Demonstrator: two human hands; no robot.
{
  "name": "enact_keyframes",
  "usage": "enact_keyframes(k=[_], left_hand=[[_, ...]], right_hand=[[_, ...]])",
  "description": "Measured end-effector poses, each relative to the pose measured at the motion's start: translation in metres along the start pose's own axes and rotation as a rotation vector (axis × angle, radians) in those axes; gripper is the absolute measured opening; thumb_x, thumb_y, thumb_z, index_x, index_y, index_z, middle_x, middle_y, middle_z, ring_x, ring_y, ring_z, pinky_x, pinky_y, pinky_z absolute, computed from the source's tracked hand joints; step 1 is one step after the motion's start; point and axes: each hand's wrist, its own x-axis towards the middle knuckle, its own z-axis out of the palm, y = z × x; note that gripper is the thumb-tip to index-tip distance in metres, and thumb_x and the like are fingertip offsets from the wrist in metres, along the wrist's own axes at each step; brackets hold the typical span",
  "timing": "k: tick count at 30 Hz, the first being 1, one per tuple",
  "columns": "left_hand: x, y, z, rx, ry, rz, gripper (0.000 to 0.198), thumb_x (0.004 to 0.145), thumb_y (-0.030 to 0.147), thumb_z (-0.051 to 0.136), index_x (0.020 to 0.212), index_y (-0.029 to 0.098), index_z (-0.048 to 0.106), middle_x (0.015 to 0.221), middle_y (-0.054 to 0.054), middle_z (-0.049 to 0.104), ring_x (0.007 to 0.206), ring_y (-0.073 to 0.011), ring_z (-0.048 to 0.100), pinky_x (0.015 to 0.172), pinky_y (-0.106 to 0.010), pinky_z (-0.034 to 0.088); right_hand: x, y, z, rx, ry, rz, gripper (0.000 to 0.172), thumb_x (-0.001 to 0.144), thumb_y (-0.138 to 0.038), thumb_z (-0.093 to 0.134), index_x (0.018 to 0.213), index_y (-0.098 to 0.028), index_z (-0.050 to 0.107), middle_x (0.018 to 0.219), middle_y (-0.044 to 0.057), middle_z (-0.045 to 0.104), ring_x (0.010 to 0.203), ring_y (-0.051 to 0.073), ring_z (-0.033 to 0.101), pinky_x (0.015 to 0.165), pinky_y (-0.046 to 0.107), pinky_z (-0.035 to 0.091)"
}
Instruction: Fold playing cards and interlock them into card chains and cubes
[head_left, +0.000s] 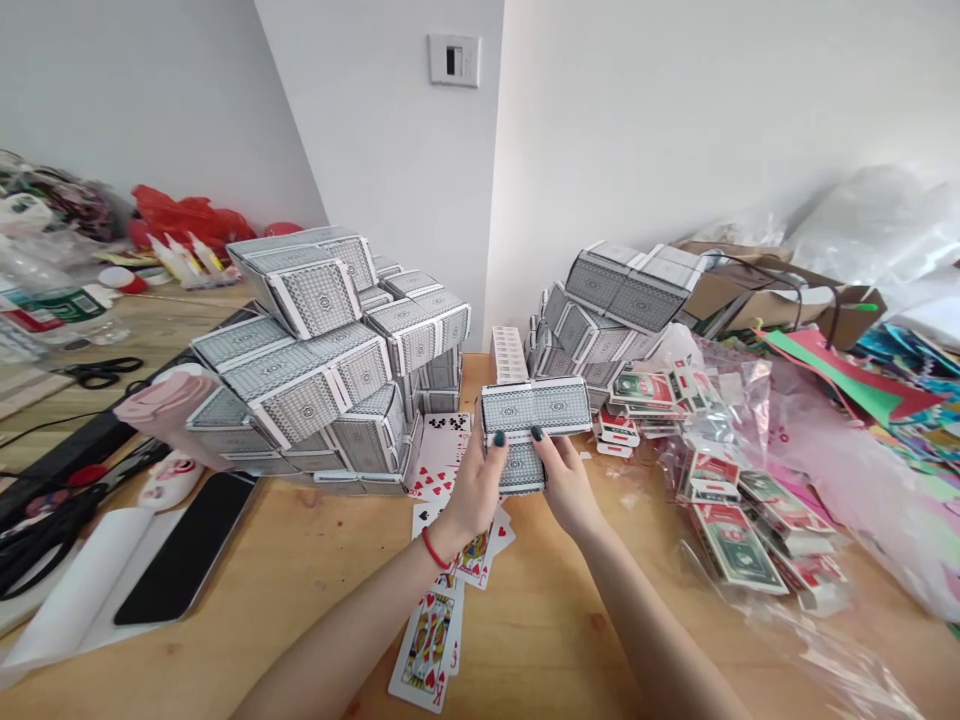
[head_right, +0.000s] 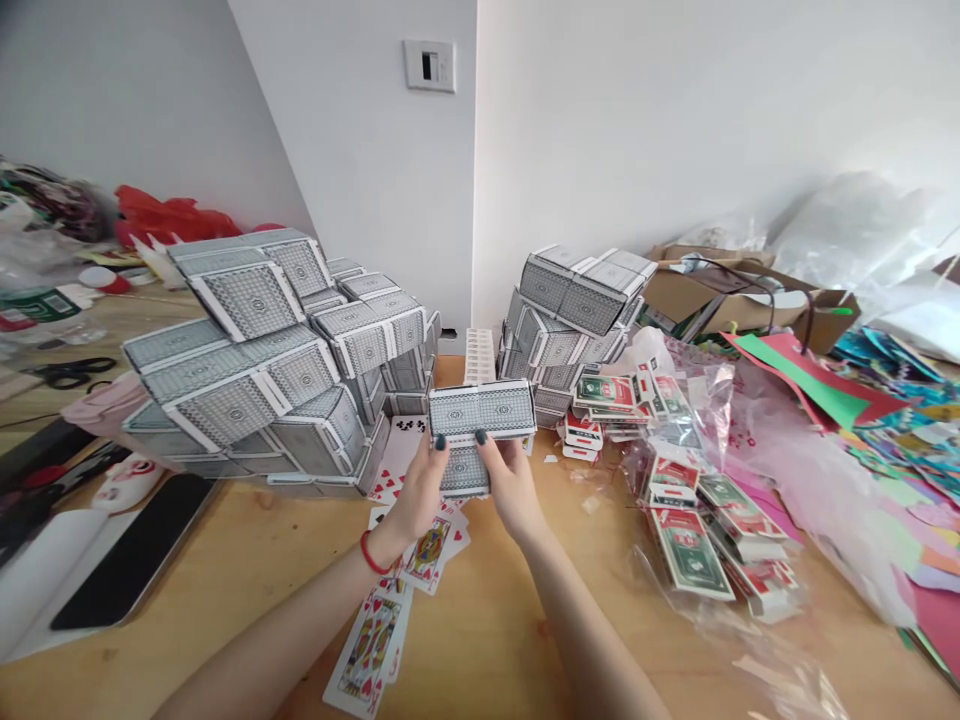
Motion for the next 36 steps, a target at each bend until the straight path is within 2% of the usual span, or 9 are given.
enact_keyframes(k=[3, 9, 14, 18, 23, 26, 29, 31, 36], left_hand=[[-0.004, -0.003, 0.004, 0.05, -0.029, 0.026, 0.045, 0.086, 0.034, 0.045, 0.129, 0.021, 0.036, 0.127, -0.01, 0.05, 0.126, -0.0206, 0.037, 0.105, -0.038, 0.029], [0.0, -0.01, -0.006, 0.173, 0.099, 0.041, 0.071, 0.077, 0.025, 0.058, 0.137, 0.021, 0.021, 0.142, -0.011, 0.03, 0.133, -0.0232, 0.024, 0.109, -0.04, 0.021], [0.009, -0.003, -0.018, 0.224, 0.032, 0.029, 0.072, 0.069, 0.018, 0.063, 0.133, 0.02, 0.03, 0.135, -0.01, 0.042, 0.124, -0.0234, 0.039, 0.104, -0.039, 0.03], [0.012, 0.005, -0.022, 0.303, -0.077, 0.069, 0.067, 0.069, 0.019, 0.062, 0.131, 0.019, 0.035, 0.127, -0.011, 0.05, 0.116, -0.024, 0.047, 0.099, -0.04, 0.037], [0.013, 0.027, -0.035, 0.546, -0.259, 0.191, 0.076, 0.067, 0.018, 0.061, 0.136, 0.022, 0.03, 0.133, -0.01, 0.044, 0.12, -0.0261, 0.043, 0.1, -0.04, 0.037], [0.011, 0.038, -0.043, 0.609, -0.407, 0.218, 0.078, 0.065, 0.016, 0.061, 0.136, 0.025, 0.03, 0.13, -0.008, 0.046, 0.117, -0.0268, 0.046, 0.1, -0.039, 0.038], [0.007, 0.042, -0.043, 0.623, -0.529, 0.237, 0.08, 0.064, 0.017, 0.062, 0.136, 0.026, 0.031, 0.132, -0.008, 0.043, 0.12, -0.0282, 0.043, 0.1, -0.04, 0.038], [0.006, 0.044, -0.042, 0.612, -0.571, 0.231, 0.08, 0.064, 0.017, 0.063, 0.136, 0.026, 0.031, 0.132, -0.009, 0.042, 0.122, -0.0279, 0.041, 0.1, -0.041, 0.038], [0.012, 0.041, -0.043, 0.529, -0.464, 0.191, 0.067, 0.067, 0.021, 0.065, 0.129, 0.028, 0.04, 0.129, -0.007, 0.043, 0.122, -0.0249, 0.04, 0.103, -0.041, 0.035]], right_hand=[[0.0, -0.001, -0.004, -0.079, -0.005, 0.021, 0.044, 0.079, -0.052, 0.048, 0.111, -0.024, 0.056, 0.103, 0.006, 0.065, 0.104, 0.024, 0.056, 0.082, 0.034, 0.048], [0.007, -0.003, -0.017, 0.013, -0.089, 0.19, 0.039, 0.075, -0.05, 0.056, 0.104, -0.024, 0.059, 0.104, 0.006, 0.063, 0.1, 0.023, 0.057, 0.077, 0.035, 0.051], [0.011, -0.008, -0.028, 0.202, 0.017, 0.214, 0.073, 0.069, -0.044, 0.066, 0.131, -0.037, 0.028, 0.109, 0.004, 0.058, 0.093, 0.021, 0.061, 0.075, 0.042, 0.053], [0.012, -0.011, -0.033, 0.042, -0.015, 0.123, 0.08, 0.071, -0.048, 0.063, 0.136, -0.044, 0.015, 0.128, 0.004, 0.047, 0.107, 0.023, 0.054, 0.076, 0.042, 0.053], [0.012, -0.02, -0.044, -0.341, -0.091, -0.19, 0.065, 0.072, -0.053, 0.058, 0.13, -0.03, 0.041, 0.14, 0.005, 0.037, 0.13, 0.024, 0.029, 0.105, 0.043, 0.025], [0.007, -0.028, -0.046, -0.412, -0.116, -0.345, 0.064, 0.071, -0.06, 0.055, 0.127, -0.03, 0.046, 0.144, 0.002, 0.029, 0.135, 0.026, 0.016, 0.108, 0.044, 0.015], [-0.001, -0.029, -0.039, -0.361, -0.241, -0.383, 0.068, 0.068, -0.061, 0.056, 0.126, -0.027, 0.048, 0.134, 0.007, 0.045, 0.126, 0.029, 0.035, 0.103, 0.042, 0.027], [-0.004, -0.026, -0.032, -0.394, -0.26, -0.415, 0.058, 0.069, -0.053, 0.06, 0.119, -0.025, 0.053, 0.121, 0.008, 0.055, 0.114, 0.029, 0.048, 0.097, 0.04, 0.034], [-0.003, -0.013, -0.024, -0.455, -0.032, -0.405, 0.027, 0.077, -0.038, 0.053, 0.099, -0.023, 0.058, 0.095, 0.005, 0.062, 0.084, 0.022, 0.056, 0.075, 0.033, 0.042]])
